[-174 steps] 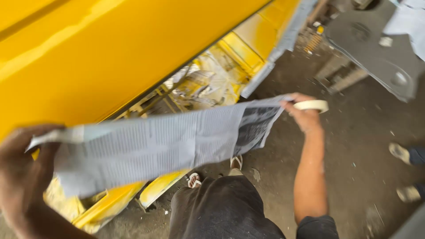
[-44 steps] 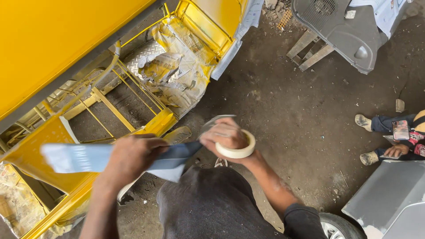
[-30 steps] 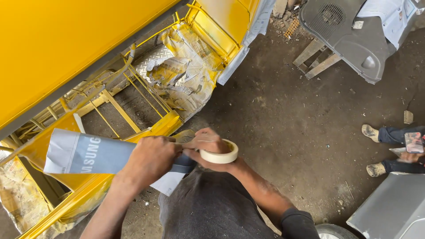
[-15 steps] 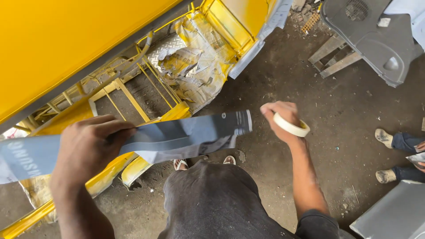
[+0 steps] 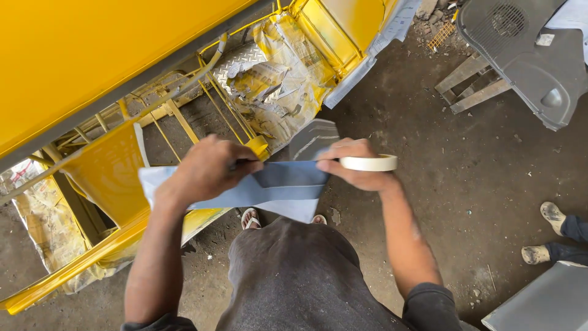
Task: The person tears strips of newspaper and uses masking tape to secure them to the body of a yellow auto-rickshaw. They work along the side panels and lower frame, smoothing the paper and applying tape to hold it in place.
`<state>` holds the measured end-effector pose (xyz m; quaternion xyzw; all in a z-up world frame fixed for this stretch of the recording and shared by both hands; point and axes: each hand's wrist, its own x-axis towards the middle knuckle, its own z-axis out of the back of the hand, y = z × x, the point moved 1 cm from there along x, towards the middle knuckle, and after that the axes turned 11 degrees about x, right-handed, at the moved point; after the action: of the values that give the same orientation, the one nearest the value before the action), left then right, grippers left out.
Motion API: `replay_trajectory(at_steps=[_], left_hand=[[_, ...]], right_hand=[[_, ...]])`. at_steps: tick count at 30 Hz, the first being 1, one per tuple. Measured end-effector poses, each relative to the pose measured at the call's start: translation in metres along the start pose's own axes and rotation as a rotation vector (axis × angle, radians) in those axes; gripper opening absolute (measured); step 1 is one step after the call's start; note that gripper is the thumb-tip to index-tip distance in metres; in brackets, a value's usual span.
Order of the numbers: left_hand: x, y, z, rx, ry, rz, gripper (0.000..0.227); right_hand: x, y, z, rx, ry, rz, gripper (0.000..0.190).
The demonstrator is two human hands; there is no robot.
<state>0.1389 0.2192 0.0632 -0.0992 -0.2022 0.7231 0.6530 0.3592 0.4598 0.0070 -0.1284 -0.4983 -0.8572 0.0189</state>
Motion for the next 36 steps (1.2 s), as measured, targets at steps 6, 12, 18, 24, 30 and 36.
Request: replay_trajectory(at_steps=[6, 12, 18, 24, 30, 36], left_hand=[[-0.043, 0.039, 0.017, -0.201, -0.009, 0.243, 0.015], [-0.044, 0.059, -0.018, -0.571, -0.226, 0.446, 0.016], [-0.017, 0.000, -0.019, 0.214, -0.528, 0.369, 0.027], [0.027, -0.079, -0.096, -0.251, -0.288, -0.011, 0.016], [0.003, -0.058, -0.105, -0.108, -0.237, -0.038, 0.020], [-0.055, 0.012, -0.087, -0.075, -0.215, 0.282, 0.023]], right_hand=[[-0.047, -0.003, 0.059, 0.006, -0.063, -0.099, 0.015], [-0.052, -0.002, 0.060, 0.047, -0.163, -0.294, 0.016], [-0.029, 0.038, 0.033, -0.012, -0.179, -0.153, 0.012], [-0.013, 0.064, 0.002, -0.329, 0.042, 0.140, 0.010], [-0.028, 0.047, 0.020, -0.199, 0.036, 0.072, 0.009], [-0.064, 0.037, 0.071, -0.237, -0.078, -0.021, 0.009]])
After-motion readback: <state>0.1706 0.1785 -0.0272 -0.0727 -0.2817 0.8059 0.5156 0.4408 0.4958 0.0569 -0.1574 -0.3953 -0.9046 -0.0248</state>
